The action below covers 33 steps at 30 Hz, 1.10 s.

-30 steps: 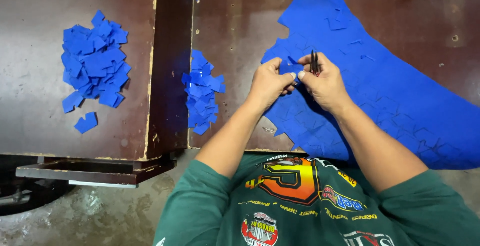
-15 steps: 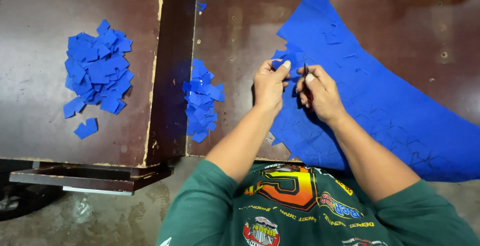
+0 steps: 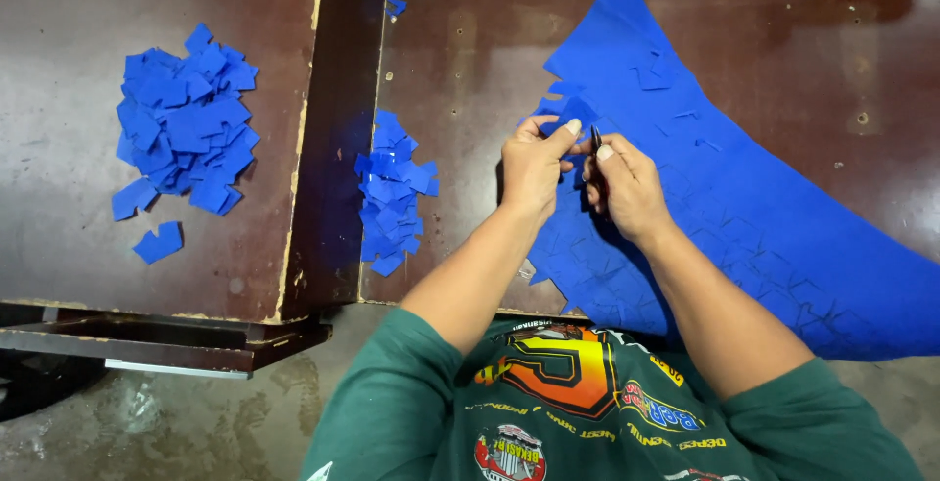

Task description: Cutting out small pre-marked shapes from a large blue fabric sheet using a thread nipper on a factory workbench.

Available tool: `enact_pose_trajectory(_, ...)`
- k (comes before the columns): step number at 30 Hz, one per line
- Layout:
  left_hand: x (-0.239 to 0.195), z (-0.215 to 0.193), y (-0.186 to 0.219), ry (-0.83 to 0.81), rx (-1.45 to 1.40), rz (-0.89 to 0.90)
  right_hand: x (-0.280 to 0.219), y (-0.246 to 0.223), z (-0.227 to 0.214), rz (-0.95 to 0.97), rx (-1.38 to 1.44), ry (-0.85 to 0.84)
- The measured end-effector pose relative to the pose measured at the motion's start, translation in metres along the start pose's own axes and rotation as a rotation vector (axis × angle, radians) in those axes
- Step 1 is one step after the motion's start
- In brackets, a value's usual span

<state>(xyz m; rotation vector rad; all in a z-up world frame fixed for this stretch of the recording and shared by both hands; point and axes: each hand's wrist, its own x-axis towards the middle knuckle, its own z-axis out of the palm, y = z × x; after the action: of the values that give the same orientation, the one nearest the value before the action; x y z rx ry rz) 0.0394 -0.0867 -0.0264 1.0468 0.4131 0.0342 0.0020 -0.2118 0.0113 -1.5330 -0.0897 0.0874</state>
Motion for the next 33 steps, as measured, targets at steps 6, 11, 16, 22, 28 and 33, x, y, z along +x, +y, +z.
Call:
enact_pose_trajectory(6,-0.001,-0.005,-0.001,-0.056,0.006,0.005,0.006,0.002,0.0,0.044,-0.135,-0.014)
enact_pose_trajectory(11,-0.001,-0.009,-0.004,-0.084,-0.002,0.013,0.003,0.004,-0.001,0.032,-0.152,0.0)
enact_pose_trajectory(16,-0.012,-0.005,0.009,-0.091,0.004,0.024,0.003,0.015,-0.003,0.008,-0.138,0.021)
enact_pose_trajectory(22,-0.019,-0.003,0.02,-0.087,0.013,0.032,0.004,0.021,-0.004,-0.027,-0.135,0.019)
enact_pose_trajectory(28,-0.023,0.0,0.028,-0.082,0.032,0.035,0.006,0.026,-0.006,-0.057,-0.119,0.007)
enact_pose_trajectory(33,-0.026,0.001,0.034,-0.092,0.023,0.03,0.006,0.024,-0.005,-0.073,-0.101,0.012)
